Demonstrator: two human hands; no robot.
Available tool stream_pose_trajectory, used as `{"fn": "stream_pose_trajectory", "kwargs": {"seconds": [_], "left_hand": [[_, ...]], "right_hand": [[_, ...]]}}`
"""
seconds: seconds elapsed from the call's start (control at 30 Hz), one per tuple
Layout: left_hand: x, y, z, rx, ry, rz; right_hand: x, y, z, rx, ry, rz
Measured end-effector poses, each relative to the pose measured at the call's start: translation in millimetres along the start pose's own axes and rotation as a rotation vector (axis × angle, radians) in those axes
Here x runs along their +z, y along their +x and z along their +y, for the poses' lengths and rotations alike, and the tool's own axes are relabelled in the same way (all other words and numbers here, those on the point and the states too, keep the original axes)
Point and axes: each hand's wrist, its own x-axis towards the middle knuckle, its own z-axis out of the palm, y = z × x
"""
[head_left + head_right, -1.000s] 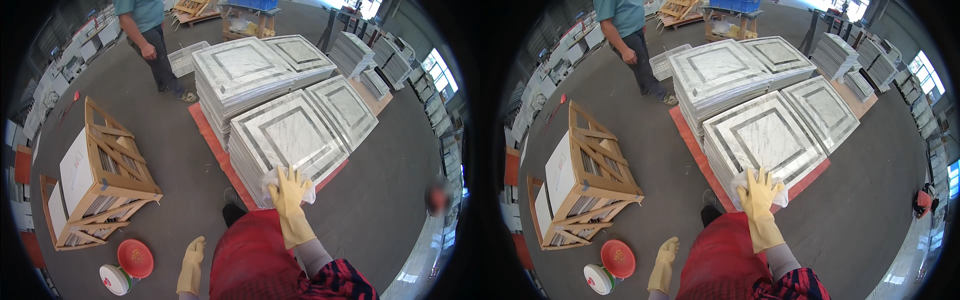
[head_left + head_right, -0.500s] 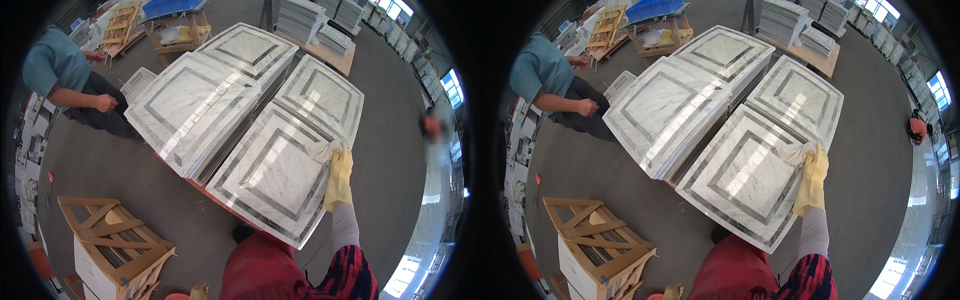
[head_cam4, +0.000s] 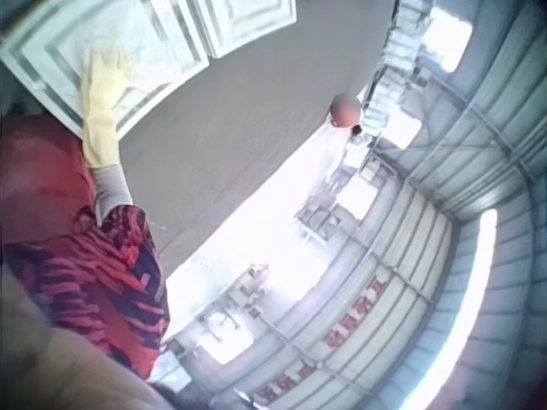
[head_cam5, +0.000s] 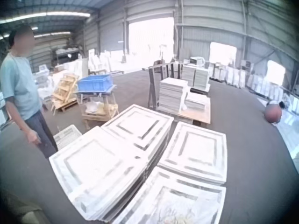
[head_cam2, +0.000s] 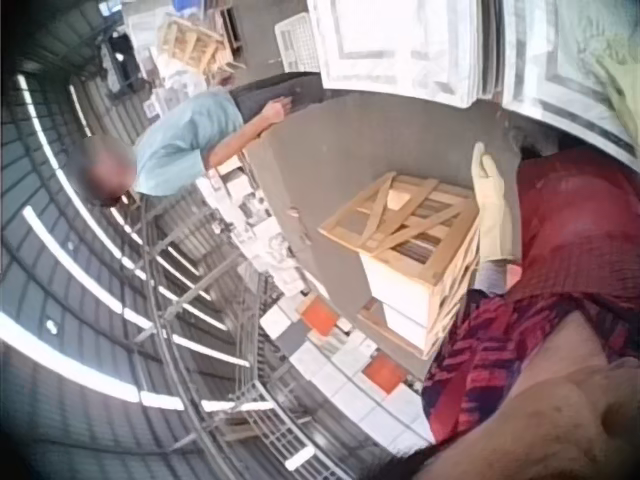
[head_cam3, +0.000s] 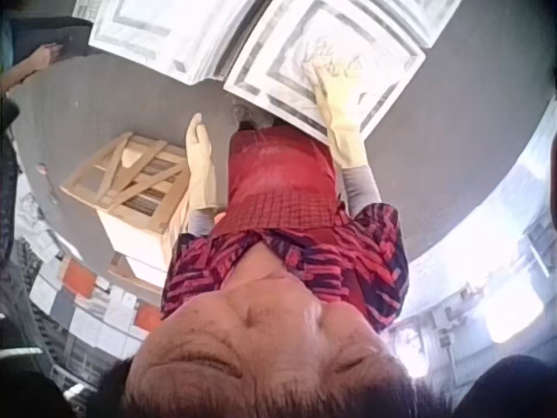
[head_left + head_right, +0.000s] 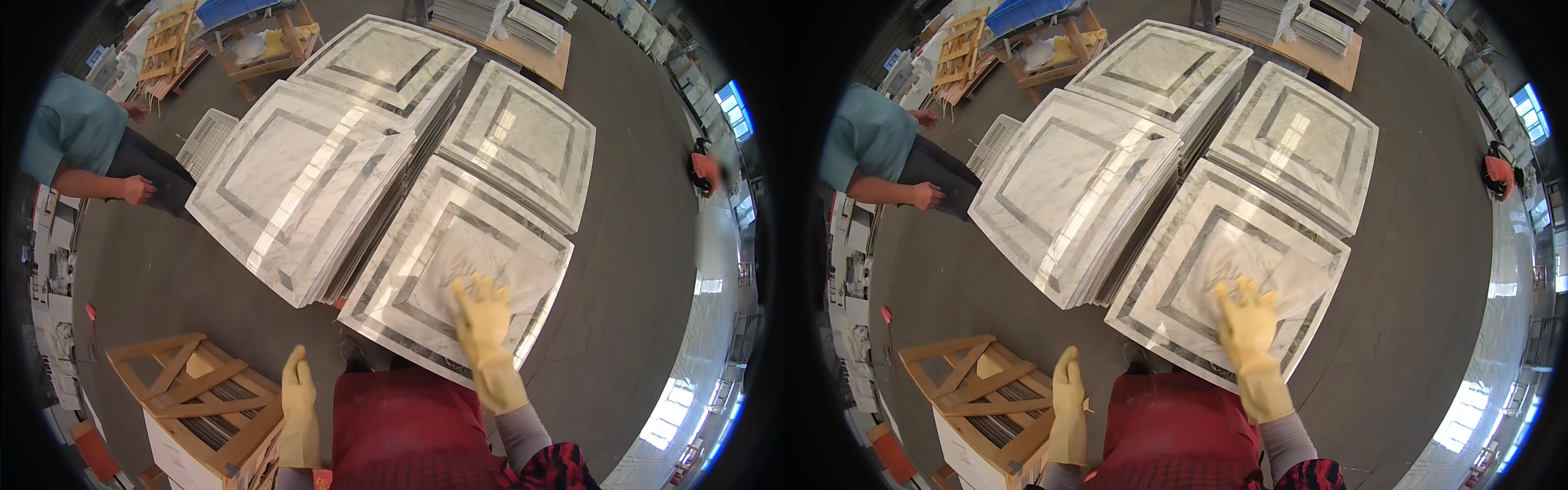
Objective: The person wipes the surface of large square tiles with a white cloth while wearing yellow gloves. They handle the tiles one at a time, wiping each surface and placing them back onto a stack. Other workers are visible in the background moving and stacking similar tiles.
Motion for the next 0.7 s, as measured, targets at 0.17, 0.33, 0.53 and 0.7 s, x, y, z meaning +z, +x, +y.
{"fn": "stream_pose_trajectory", "kwargs": {"seconds": [0.17, 0.33, 0.53, 0.7], "left_hand": [[15, 61, 138, 0.583, 0.267, 0.391], [39, 136, 207, 0.975, 0.513, 0.216], [70, 157, 217, 0.993, 0.700, 0.162], [65, 155, 222, 0.968, 0.755, 0.157]], "right_hand": [[21, -45, -68, -0.078, 0.107, -0.362], [2, 82, -22, 0.110, -0.033, -0.108], [12, 203, 65, 0.289, -0.095, 0.095], [36, 271, 39, 0.278, 0.175, 0.110]]}}
